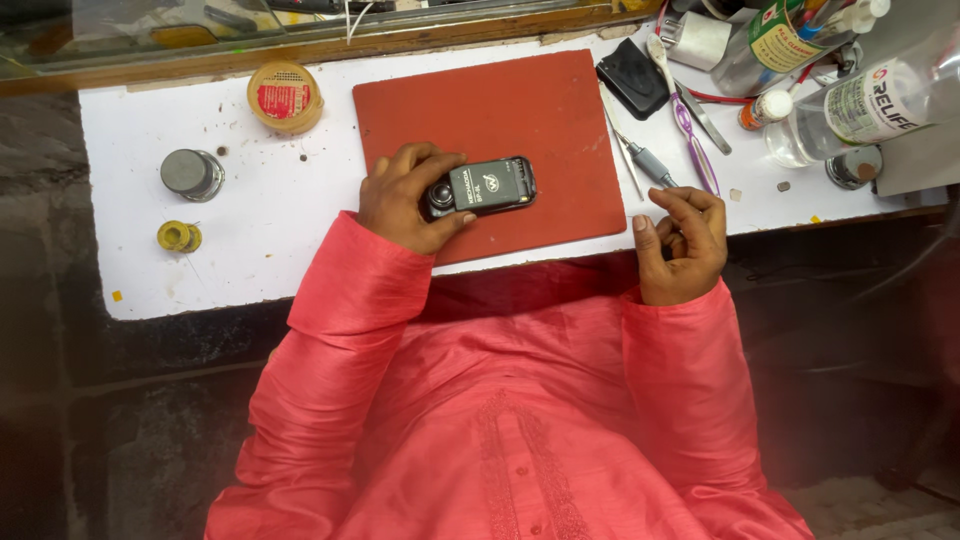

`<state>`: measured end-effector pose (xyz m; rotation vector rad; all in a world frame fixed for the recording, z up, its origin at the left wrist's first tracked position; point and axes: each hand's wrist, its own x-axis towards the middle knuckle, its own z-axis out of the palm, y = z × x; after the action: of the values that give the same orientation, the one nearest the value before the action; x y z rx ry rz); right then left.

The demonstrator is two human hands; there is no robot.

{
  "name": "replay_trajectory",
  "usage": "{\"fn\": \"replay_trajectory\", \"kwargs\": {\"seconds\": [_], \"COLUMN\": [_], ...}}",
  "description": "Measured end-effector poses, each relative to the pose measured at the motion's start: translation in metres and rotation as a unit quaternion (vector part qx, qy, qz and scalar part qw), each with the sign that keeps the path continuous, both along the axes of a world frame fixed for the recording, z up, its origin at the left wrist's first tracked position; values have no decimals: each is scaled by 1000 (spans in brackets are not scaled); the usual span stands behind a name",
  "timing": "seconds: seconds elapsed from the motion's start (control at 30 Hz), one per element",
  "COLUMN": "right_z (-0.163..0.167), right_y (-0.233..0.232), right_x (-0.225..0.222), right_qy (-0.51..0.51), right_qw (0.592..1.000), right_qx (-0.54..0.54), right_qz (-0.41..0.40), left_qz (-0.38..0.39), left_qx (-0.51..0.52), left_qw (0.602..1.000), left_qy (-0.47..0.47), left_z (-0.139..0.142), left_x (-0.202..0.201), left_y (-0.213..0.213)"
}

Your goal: The person uses a metal spudger to pry and separate parts of a disassembled mobile phone on a red mat. They then use a soldering iron to apply heat to several points on the phone's internal circuitry. Finally, they place the phone aside and reach for a bottle.

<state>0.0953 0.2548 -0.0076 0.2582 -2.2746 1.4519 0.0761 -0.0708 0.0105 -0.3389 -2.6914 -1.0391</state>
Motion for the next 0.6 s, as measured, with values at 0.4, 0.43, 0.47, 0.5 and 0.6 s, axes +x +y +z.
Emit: {"fn": "replay_trajectory", "kwargs": {"seconds": [0.4, 0.43, 0.47, 0.5, 0.6], "right_z": [0, 2, 4, 6, 17], "right_y": [-11, -9, -7, -4, 5], "right_x": [5, 4, 3, 1, -12], "right_qy": [24, 25, 26, 27, 60], "right_qw": [999, 999, 999, 999, 996], "right_qx": [38, 33, 27, 22, 67], "right_qz": [14, 14, 15, 15, 17], "left_qz": [8, 18, 28, 38, 2], "left_qx": [-18, -43, -67, -91, -87], "left_qw": [999, 996, 991, 983, 985], "left_qy": [42, 79, 116, 152, 150], "left_z": [-1, -3, -5, -8, -14], "left_x": [8, 13, 18, 22, 24], "left_y": [-7, -7, -6, -5, -7]}}
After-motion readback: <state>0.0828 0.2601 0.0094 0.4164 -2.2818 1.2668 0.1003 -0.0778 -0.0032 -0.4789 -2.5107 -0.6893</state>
